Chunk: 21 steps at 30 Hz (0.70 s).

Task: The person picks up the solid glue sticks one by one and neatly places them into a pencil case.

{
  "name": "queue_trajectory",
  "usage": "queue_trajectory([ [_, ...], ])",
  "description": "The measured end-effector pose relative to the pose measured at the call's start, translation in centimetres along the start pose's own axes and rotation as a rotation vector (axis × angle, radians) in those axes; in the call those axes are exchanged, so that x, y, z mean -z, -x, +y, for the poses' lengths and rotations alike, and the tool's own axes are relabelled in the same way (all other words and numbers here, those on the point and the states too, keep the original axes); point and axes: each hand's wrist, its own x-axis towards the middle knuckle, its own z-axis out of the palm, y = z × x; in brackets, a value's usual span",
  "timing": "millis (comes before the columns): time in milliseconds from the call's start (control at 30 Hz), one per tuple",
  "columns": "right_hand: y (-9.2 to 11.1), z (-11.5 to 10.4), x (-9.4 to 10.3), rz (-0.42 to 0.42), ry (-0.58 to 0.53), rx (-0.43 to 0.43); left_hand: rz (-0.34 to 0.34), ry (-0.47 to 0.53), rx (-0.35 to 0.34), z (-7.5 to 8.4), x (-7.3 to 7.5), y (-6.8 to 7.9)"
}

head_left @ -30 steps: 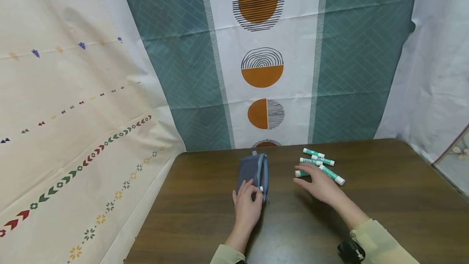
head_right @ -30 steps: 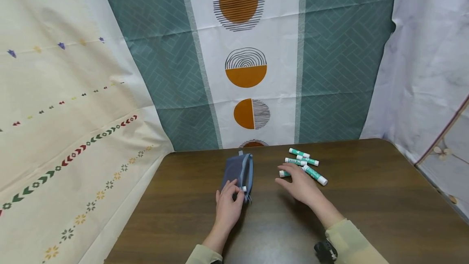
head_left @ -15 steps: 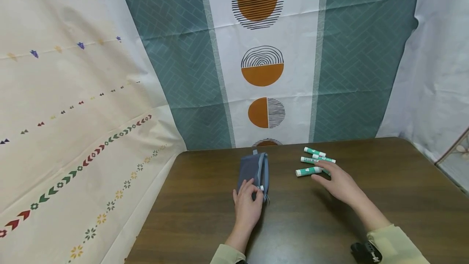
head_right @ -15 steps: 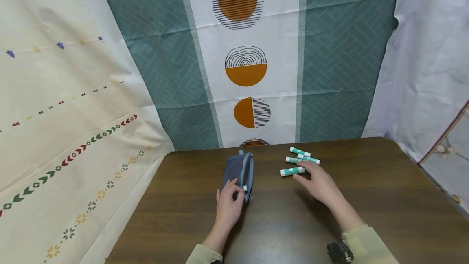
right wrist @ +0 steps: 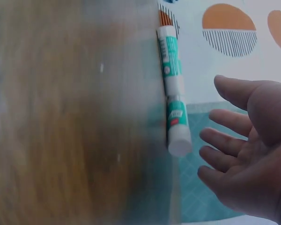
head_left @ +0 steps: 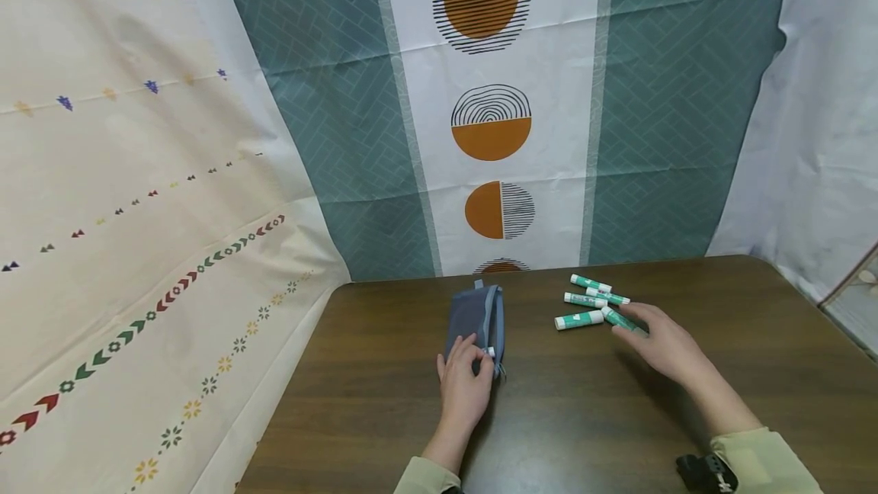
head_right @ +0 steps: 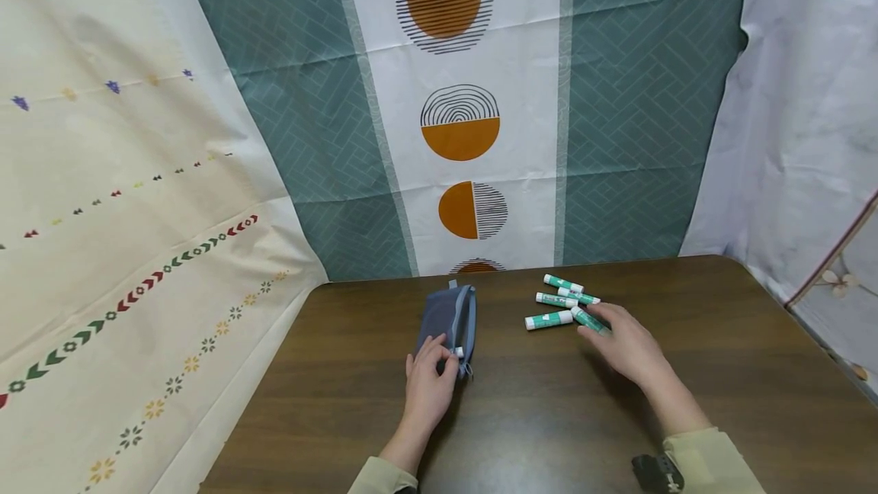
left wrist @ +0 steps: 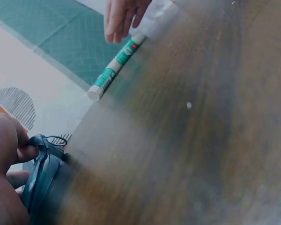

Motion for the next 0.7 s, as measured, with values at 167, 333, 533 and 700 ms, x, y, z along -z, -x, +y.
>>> queue_trajectory([
  [167, 0.0, 1.3, 0.5, -0.025, 0.040, -0.015, -0.005, 0.005, 0.003, 0.0, 0.0, 0.0],
  [333, 0.1, 2.3, 0.9, -0.055, 0.070, -0.025, -0.007, 0.007, 0.003, 0.1, 0.1, 0.0],
  [533, 0.1, 2.9, 1.2, -0.074, 0.088, -0.040, -0.008, 0.008, 0.009, 0.1, 0.0, 0.0],
  [700, 0.2, 3.1, 1.3, -0.081, 0.098, -0.039, -0.002, 0.007, 0.003, 0.1, 0.0, 0.0],
])
